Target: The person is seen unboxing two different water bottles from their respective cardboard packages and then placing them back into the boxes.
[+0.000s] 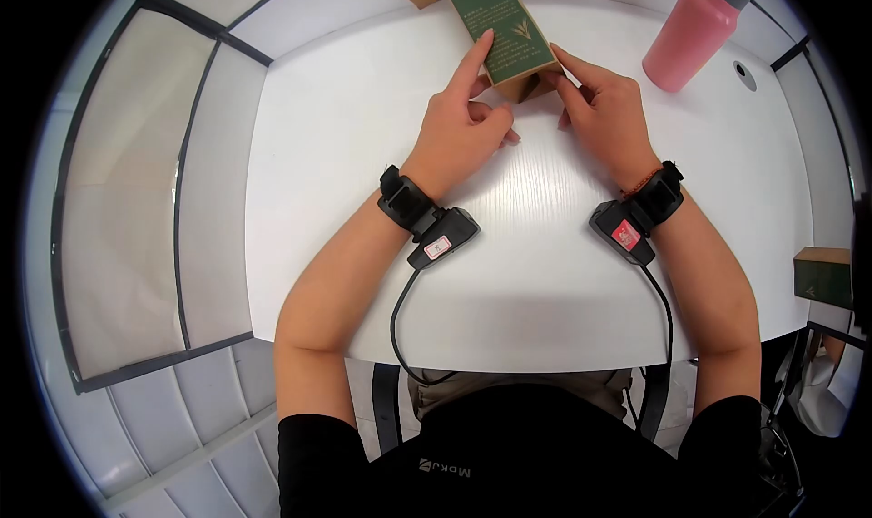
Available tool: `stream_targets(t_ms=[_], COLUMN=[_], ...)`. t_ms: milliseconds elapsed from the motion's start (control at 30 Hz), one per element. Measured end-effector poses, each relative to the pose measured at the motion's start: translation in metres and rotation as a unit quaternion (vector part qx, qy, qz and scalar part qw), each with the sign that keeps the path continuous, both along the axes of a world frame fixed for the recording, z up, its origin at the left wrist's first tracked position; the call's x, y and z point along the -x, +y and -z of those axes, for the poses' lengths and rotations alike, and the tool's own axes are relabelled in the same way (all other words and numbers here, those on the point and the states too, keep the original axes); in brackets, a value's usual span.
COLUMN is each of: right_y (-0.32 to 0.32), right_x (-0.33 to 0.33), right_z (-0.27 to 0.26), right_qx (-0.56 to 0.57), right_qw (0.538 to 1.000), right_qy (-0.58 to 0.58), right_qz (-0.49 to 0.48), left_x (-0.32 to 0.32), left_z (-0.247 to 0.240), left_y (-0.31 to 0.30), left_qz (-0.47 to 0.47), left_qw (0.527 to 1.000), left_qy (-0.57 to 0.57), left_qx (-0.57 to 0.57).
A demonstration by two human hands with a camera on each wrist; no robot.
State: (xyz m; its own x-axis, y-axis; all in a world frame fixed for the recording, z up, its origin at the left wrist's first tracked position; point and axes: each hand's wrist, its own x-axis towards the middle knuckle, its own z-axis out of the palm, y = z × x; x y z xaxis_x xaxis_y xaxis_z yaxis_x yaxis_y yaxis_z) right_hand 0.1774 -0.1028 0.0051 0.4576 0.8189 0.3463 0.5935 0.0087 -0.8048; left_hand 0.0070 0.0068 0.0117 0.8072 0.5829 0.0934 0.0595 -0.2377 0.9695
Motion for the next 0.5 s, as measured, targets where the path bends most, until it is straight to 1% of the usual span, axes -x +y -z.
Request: stream_targets(t_ms=[100,300,400,500], right_y=[0.0,0.0,0.003,0.002], right_x=[0.0,0.004,-0.001,-0.003], right_z=[0.0,-0.005,0.005,0.007], right_qx=[-0.016,0.005,-0.025,-0.019], right_qw=[1.0,0.998,0.999,1.0], right_qy=[0.01,0.052,0.014,0.015], right_qz=[-0.008,-0.017,-0.016,-0.015], left_x=[0.0,0.0,0.0,0.0], left_z=[0.001,-0.001,0.0,0.001], left_y=[0.0,-0.001,0.0,0.0], left_qz=[0.001,-0.012,-0.013,-0.014], left_qw=[1.0,1.0,1.0,1.0], left_qy=[-0.003,-0.001,-0.004,-0.004], left_qx=[0.0,0.006,0.01,0.01])
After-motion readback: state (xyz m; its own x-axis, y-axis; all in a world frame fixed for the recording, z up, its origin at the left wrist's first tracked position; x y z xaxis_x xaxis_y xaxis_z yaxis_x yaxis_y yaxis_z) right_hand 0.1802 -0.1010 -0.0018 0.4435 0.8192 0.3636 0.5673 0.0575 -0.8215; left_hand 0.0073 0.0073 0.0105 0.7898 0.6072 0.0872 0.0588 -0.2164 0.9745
